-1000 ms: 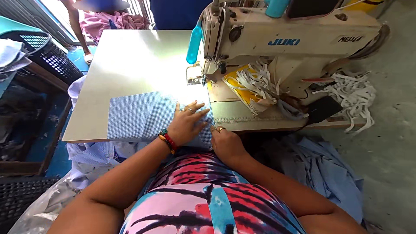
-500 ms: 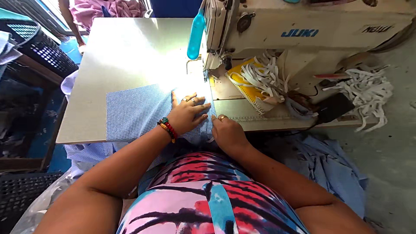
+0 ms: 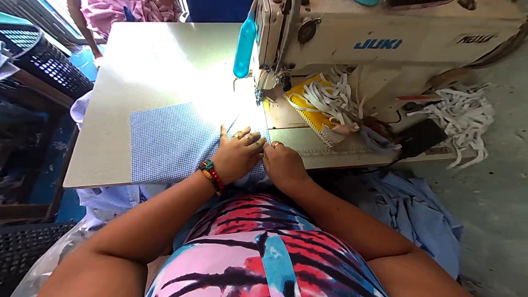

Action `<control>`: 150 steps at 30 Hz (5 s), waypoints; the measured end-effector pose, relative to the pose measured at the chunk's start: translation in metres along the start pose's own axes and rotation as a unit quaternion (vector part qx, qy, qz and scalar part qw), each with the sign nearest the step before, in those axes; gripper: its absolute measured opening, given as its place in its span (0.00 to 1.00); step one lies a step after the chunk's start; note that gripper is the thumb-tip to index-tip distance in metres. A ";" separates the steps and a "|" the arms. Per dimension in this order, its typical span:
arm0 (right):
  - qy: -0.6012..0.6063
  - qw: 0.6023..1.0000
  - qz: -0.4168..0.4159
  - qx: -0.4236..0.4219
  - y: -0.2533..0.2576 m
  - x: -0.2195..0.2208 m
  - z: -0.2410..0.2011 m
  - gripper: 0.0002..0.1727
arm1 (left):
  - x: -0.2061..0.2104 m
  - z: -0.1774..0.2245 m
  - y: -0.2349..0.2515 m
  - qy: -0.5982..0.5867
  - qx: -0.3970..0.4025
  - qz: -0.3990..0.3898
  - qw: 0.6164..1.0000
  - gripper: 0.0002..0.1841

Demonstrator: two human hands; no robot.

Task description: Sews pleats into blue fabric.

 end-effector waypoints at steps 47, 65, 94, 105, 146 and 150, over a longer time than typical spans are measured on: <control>0.222 0.953 -0.106 0.179 0.019 -0.028 0.014 0.48 | 0.000 0.034 0.020 -0.023 -0.216 0.120 0.969 0.13; 0.305 0.939 -0.048 0.152 -0.031 -0.029 0.017 0.15 | -0.005 0.071 0.002 -0.378 -0.350 0.148 0.844 0.13; -0.030 0.995 -0.087 0.033 -0.050 -0.022 0.008 0.24 | -0.012 0.009 -0.046 -0.043 -0.073 0.088 0.993 0.23; -0.076 0.988 -0.132 0.003 -0.052 -0.024 -0.008 0.24 | -0.042 -0.028 -0.006 0.025 -0.208 0.023 0.978 0.17; -0.049 0.992 -0.112 0.017 0.025 -0.011 -0.011 0.08 | -0.017 -0.062 0.057 -0.010 0.066 0.062 0.996 0.29; -0.048 0.991 -0.123 0.015 0.019 -0.016 -0.016 0.07 | -0.022 -0.034 0.100 0.092 0.214 -0.112 0.966 0.15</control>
Point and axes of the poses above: each hand's wrist, its own y-axis towards the middle knuckle, its own x-axis out of the palm, z = x × y, the point moved 2 cm from there along y, towards the middle knuckle, and after that the axes turned 14 degrees about x, right-handed, at the moved point
